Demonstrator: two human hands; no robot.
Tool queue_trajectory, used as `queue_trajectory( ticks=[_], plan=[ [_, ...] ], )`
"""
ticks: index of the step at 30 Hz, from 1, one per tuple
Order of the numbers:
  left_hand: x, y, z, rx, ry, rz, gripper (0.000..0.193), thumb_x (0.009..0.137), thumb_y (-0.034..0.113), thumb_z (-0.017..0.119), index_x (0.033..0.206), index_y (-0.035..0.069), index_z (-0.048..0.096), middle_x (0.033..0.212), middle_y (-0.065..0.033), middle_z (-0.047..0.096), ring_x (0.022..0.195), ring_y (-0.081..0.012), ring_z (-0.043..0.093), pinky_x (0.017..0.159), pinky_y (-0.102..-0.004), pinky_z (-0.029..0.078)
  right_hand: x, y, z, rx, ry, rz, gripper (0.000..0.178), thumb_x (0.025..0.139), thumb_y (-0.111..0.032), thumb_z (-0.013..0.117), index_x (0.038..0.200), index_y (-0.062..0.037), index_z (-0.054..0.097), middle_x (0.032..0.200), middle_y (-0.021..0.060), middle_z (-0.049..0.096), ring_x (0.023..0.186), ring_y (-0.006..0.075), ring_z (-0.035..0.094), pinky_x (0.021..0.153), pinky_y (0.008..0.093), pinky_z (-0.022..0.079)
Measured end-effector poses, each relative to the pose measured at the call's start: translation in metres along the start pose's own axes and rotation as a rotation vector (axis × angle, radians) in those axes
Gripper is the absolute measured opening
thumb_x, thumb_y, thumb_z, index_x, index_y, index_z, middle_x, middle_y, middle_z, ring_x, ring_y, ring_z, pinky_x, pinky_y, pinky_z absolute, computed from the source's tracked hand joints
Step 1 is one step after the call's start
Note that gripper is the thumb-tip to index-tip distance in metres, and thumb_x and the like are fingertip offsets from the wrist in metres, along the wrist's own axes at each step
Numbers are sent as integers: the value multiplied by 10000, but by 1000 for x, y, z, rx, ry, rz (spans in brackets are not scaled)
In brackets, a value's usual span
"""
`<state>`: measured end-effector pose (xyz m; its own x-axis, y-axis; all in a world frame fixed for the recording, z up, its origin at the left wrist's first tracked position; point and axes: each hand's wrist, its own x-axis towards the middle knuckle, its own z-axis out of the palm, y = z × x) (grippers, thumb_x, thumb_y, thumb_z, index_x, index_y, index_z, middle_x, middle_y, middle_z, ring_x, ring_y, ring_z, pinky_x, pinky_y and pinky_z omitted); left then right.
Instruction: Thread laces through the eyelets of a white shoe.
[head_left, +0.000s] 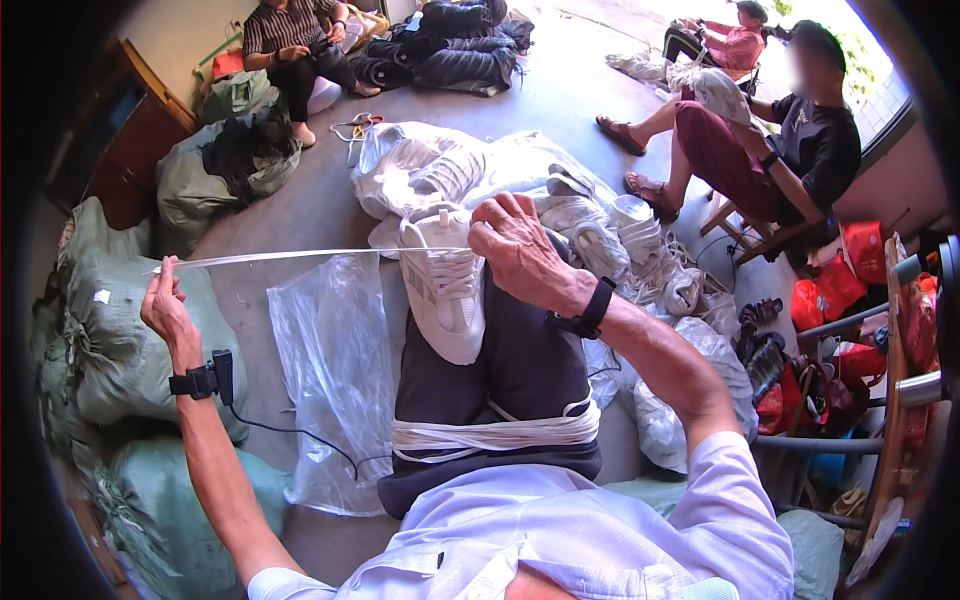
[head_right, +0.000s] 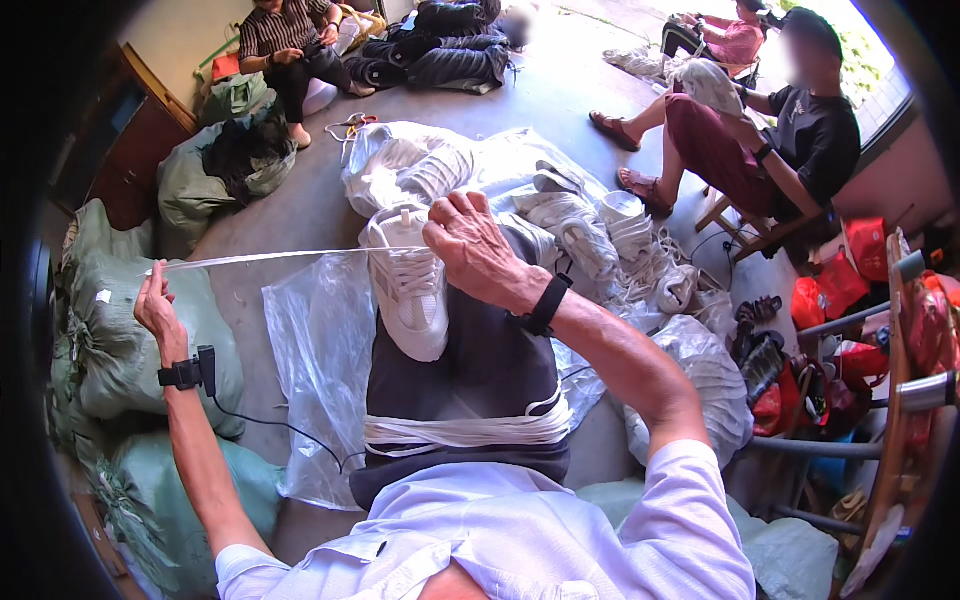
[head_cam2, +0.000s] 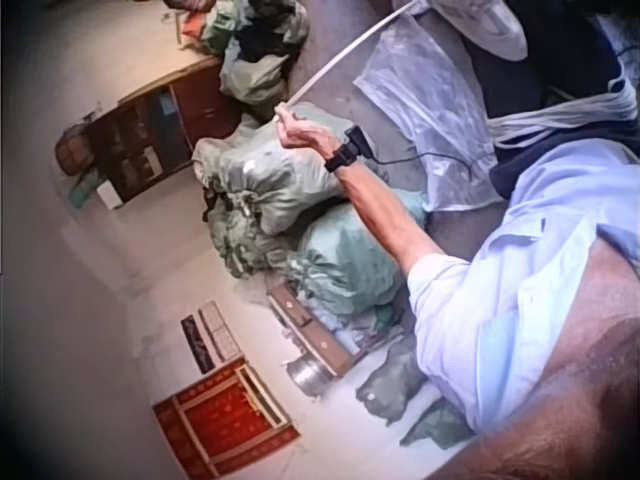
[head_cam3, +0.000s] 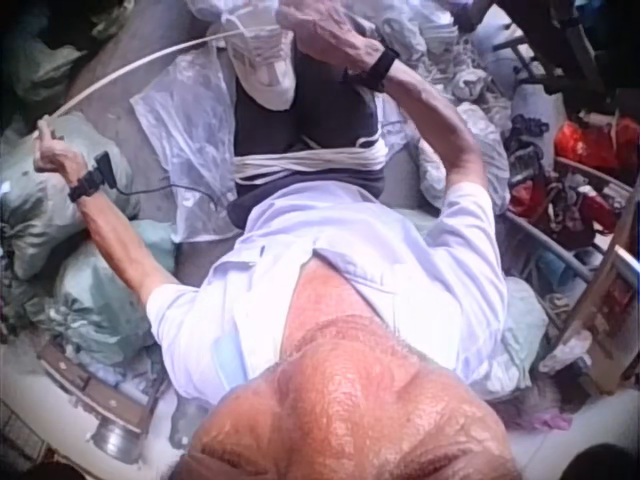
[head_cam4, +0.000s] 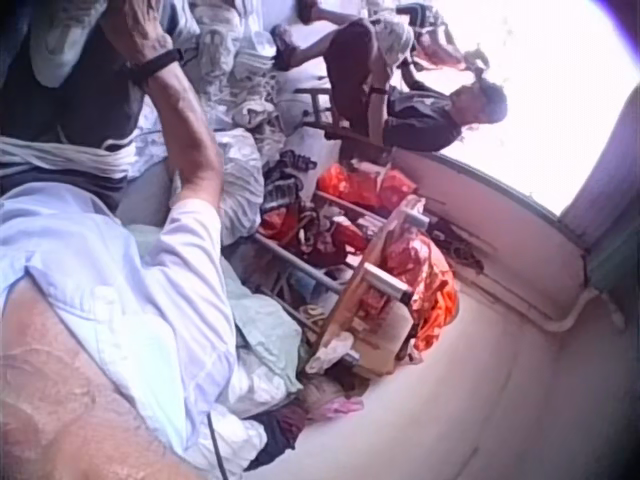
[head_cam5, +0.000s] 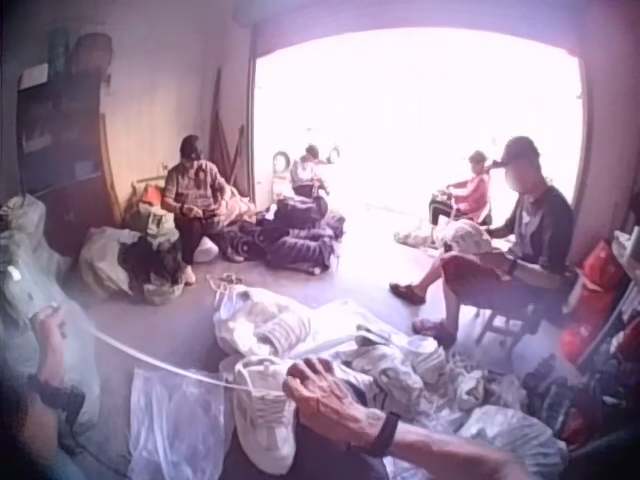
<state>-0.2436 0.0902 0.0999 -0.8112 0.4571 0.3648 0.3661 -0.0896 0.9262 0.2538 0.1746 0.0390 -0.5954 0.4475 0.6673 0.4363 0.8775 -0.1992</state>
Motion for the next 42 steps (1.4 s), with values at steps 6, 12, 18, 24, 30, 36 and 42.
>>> queue_trajectory(
  ticks=[6,12,18,24,30,36,42],
  plan=[
    [8,3,2,15,-61,-5,268,906,321,714,998,78,778,749,65,491,663,-34,394,582,-193,329,-5,1,-8,2,-196,-36,163,700,35,590,837,-21,522,805,108,537,858,279,532,841,431,360],
    [10,-6,4,47,-92,-48,253,895,323,717,970,90,780,742,62,486,664,-42,405,578,-203,342,-4,-2,-34,-303,-242,-258,126,749,-100,637,830,-20,582,820,90,567,939,234,573,891,410,407],
    [11,-15,4,86,-57,-52,242,895,319,711,962,98,783,734,58,488,666,-48,416,572,-209,354,-21,23,-53,-426,-257,-166,116,735,-96,626,797,2,621,844,107,585,908,244,590,845,408,448],
    [7,-31,-1,127,-65,-123,244,866,345,722,903,108,772,737,51,506,662,-59,440,570,-224,370,-61,54,-59,-434,-117,144,83,761,-40,581,820,-7,630,793,149,636,830,315,646,754,432,505],
    [-14,-56,0,189,-95,-311,245,804,354,758,774,121,686,737,45,522,644,-69,472,542,-233,394,-124,104,-47,-299,86,632,171,840,-44,542,874,1,703,753,212,665,713,338,676,676,435,524],
    [-7,-72,-11,194,-71,-368,237,793,342,770,770,123,682,726,42,526,622,-75,474,527,-233,400,-81,85,-73,506,726,940,165,879,30,601,969,46,737,826,123,735,724,159,699,676,268,562],
    [7,-69,-7,224,-23,-126,273,856,339,712,802,74,746,701,23,527,625,-105,455,540,-273,365,-69,51,-99,980,915,793,281,912,45,555,1179,106,617,1044,233,695,940,311,712,842,358,603]
  ],
)
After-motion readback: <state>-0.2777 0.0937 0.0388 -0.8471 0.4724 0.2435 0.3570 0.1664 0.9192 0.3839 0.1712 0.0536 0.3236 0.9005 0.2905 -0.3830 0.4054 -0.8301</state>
